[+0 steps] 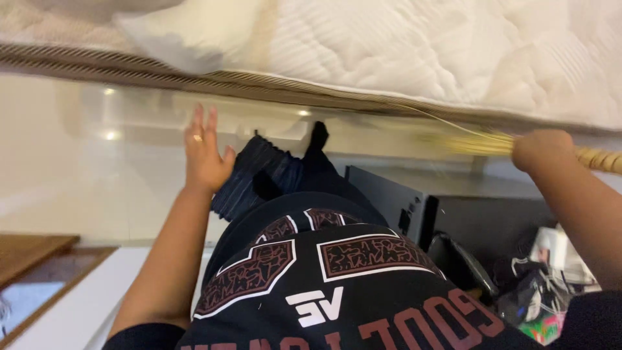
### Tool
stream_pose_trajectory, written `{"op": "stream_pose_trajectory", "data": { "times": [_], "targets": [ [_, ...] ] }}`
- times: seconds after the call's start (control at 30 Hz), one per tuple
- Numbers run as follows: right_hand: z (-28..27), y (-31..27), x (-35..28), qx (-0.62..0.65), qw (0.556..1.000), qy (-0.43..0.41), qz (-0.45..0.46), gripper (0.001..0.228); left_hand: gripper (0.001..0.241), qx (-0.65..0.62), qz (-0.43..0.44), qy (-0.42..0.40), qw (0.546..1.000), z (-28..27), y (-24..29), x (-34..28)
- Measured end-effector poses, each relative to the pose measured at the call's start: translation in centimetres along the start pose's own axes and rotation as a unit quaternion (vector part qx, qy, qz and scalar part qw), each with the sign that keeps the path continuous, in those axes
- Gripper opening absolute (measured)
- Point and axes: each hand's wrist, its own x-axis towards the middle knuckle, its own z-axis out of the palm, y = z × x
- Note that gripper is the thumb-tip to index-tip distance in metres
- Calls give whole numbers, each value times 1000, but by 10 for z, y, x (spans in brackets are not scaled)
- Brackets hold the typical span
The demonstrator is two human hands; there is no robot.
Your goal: The person uses a traditional straw broom to dust and clean several pillows and a mattress. They systematically sweep the surfaces of rectangular and cylindrical pillows, flipping them to clean both sides, and then sweep the mattress itself.
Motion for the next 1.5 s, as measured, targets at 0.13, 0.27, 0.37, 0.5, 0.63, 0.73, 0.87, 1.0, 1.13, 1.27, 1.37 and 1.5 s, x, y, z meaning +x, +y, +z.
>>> {"op": "stream_pose_trajectory", "data": {
  "times": [0.13, 0.27, 0.37, 0.5, 0.63, 0.73, 0.87, 1.0, 1.13, 1.27, 1.37, 1.5],
  "targets": [
    [-38, 5, -62, 183, 977, 14, -106, 86, 95, 49, -22, -25, 998, 22, 18, 63],
    [102, 63, 95, 177, 978, 73, 82, 38, 99, -1, -27, -71, 997, 25, 20, 58],
    [143, 62, 149, 70, 954, -32, 291, 48, 102, -19, 18, -51, 998, 24, -4, 29],
    [2, -12, 18, 208, 975, -35, 71, 36, 98, -58, -130, -59, 988, 39, -57, -31],
    [-101, -133, -75, 319, 878, 76, -349, 60, 95, -68, -187, -69, 978, 74, -125, -97],
    [-183, -169, -196, 429, 686, 107, -578, 35, 75, -65, -334, -185, 922, 69, -155, -136],
    [-237, -196, -239, 328, 656, 87, -674, 44, 66, -131, -441, -149, 875, 23, -135, -167],
    [-244, -221, -272, 206, 695, 307, -617, 68, 65, -284, -553, -100, 777, -38, -78, -175],
    [-240, -246, -299, 225, 698, 230, -640, 63, 71, -395, -500, -59, 769, -68, -55, -176],
    [-266, -265, -304, 223, 698, 284, -619, 62, 69, -453, -466, -3, 760, -93, -30, -163],
    [-299, -255, -310, 376, 615, 253, -646, 67, 63, -457, -484, 47, 745, -80, -45, -169],
    [-383, -262, -318, 508, 510, 212, -661, 77, 63, -461, -519, 58, 718, -49, -90, -184]
  ]
}}
